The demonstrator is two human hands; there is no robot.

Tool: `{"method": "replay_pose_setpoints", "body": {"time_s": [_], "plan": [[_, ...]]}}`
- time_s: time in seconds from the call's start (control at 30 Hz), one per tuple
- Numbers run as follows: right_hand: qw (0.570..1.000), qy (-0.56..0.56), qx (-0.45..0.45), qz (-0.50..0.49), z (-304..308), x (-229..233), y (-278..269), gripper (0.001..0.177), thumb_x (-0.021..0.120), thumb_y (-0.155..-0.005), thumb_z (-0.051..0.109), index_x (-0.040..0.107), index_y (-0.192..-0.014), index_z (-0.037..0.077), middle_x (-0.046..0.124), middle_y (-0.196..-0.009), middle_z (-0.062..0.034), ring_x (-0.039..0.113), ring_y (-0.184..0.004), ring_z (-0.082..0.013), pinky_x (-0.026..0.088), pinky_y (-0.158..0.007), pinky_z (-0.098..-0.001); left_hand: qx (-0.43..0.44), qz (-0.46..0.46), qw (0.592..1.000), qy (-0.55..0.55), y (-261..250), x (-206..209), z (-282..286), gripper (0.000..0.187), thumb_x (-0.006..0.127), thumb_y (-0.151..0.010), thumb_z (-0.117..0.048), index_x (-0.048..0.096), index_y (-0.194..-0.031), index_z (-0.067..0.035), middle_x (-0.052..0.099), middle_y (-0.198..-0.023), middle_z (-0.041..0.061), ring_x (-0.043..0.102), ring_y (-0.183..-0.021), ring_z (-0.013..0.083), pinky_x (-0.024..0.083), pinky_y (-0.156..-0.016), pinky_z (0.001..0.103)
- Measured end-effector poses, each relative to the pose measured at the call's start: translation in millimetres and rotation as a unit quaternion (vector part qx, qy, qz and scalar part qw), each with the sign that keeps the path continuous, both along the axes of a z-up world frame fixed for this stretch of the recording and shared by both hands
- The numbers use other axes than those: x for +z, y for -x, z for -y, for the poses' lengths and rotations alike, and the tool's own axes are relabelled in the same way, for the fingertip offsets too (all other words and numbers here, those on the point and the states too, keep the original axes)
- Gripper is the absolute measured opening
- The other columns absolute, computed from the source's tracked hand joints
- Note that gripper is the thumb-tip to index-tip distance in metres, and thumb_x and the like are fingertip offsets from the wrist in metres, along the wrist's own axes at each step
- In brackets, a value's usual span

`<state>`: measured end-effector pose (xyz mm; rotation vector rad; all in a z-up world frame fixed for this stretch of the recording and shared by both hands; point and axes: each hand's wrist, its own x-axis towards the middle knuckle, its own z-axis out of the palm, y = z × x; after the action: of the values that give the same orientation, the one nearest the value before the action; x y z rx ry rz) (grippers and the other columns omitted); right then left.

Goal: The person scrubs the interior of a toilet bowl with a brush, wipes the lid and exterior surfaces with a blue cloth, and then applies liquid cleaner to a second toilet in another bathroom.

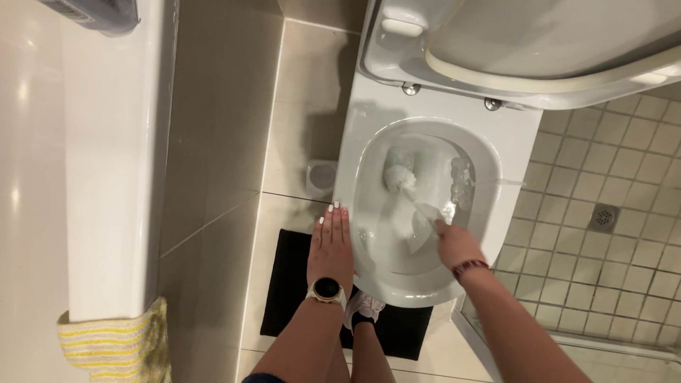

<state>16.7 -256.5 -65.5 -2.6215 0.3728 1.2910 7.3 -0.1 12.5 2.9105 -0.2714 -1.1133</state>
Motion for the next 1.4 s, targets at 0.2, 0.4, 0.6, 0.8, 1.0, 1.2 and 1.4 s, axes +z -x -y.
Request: {"method": "replay_pose_setpoints", "body": {"time_s": [0.2,0.4,0.6,0.8,1.0,1.2,1.4], "plan": [[0.991,0.09,0.085,0.056,16.7,82.5,-41.8,0.049,0.039,-0.089,0.008,0.048,-0.133,0.029,0.063,-0.108,-0.0163,0.065,-0.093,-0.0341,0.053,-0.079,-0.0455,-0.009,0.001,1.0,-0.015,2.0,-0.1,0.4,0.118,0.077,-0.066,-0.042,0.001,-0.145,0.004,0.011,-0.154,0.015,0.009,-0.142,0.0254,0.008,-0.114,0.037],[0.994,0.1,0.049,0.01,5.8,76.9,15.6,0.054,0.033,-0.093,0.01,0.038,-0.14,0.035,0.063,-0.104,-0.0162,0.067,-0.088,-0.0321,0.055,-0.076,-0.0446,-0.038,0.069,0.995,-0.058,7.1,-7.4,0.9,0.098,0.064,-0.078,-0.035,0.004,-0.144,0.005,0.014,-0.152,0.015,0.011,-0.141,0.0251,0.008,-0.113,0.037],[0.998,0.04,0.036,-0.027,-13.8,82.1,51.3,0.049,0.034,-0.093,0.019,0.035,-0.14,0.032,0.066,-0.095,-0.0163,0.066,-0.083,-0.0291,0.054,-0.078,-0.0428,-0.047,0.101,0.991,-0.072,15.9,-24.0,1.6,0.083,0.053,-0.085,-0.028,0.004,-0.144,0.004,0.013,-0.153,0.014,0.012,-0.141,0.025,0.008,-0.113,0.038],[0.978,0.143,0.151,-0.027,17.8,113.4,-0.1,0.058,0.035,-0.09,0.009,0.029,-0.144,0.029,0.063,-0.097,-0.0156,0.067,-0.08,-0.0298,0.058,-0.068,-0.0414,-0.043,0.019,0.997,-0.055,7.8,-14.4,2.3,0.095,0.058,-0.081,-0.037,0.001,-0.145,0.005,0.008,-0.154,0.015,0.007,-0.142,0.0253,0.007,-0.114,0.038],[0.977,0.131,0.143,-0.092,-2.4,150.4,57.0,0.058,0.036,-0.088,0.012,0.027,-0.144,0.028,0.065,-0.094,-0.0095,0.067,-0.081,-0.0273,0.057,-0.07,-0.0422,-0.042,0.078,0.995,-0.055,9.5,-16.6,-0.3,0.111,0.069,-0.072,-0.047,0.002,-0.144,0.005,0.01,-0.153,0.015,0.009,-0.142,0.025,0.008,-0.114,0.039],[0.992,-0.053,0.072,-0.095,-39.1,148.9,80.8,0.049,0.04,-0.089,0.015,0.039,-0.137,0.026,0.066,-0.085,-0.0163,0.065,-0.082,-0.0327,0.051,-0.075,-0.0451,-0.046,0.005,0.998,-0.049,5.2,-14.2,0.5,0.117,0.07,-0.071,-0.053,-0.001,-0.144,0.006,0.006,-0.154,0.017,0.005,-0.142,0.027,0.006,-0.114,0.039],[0.988,-0.129,-0.05,-0.068,-70.3,131.0,27.6,0.045,0.043,-0.09,0.02,0.044,-0.135,0.024,0.066,-0.083,-0.0216,0.066,-0.079,-0.0334,0.052,-0.076,-0.0423,-0.041,-0.046,0.996,-0.058,-1.0,-4.7,1.7,0.121,0.071,-0.071,-0.053,-0.006,-0.145,0.005,0.002,-0.155,0.016,0.002,-0.144,0.0252,0.005,-0.114,0.038]]}}
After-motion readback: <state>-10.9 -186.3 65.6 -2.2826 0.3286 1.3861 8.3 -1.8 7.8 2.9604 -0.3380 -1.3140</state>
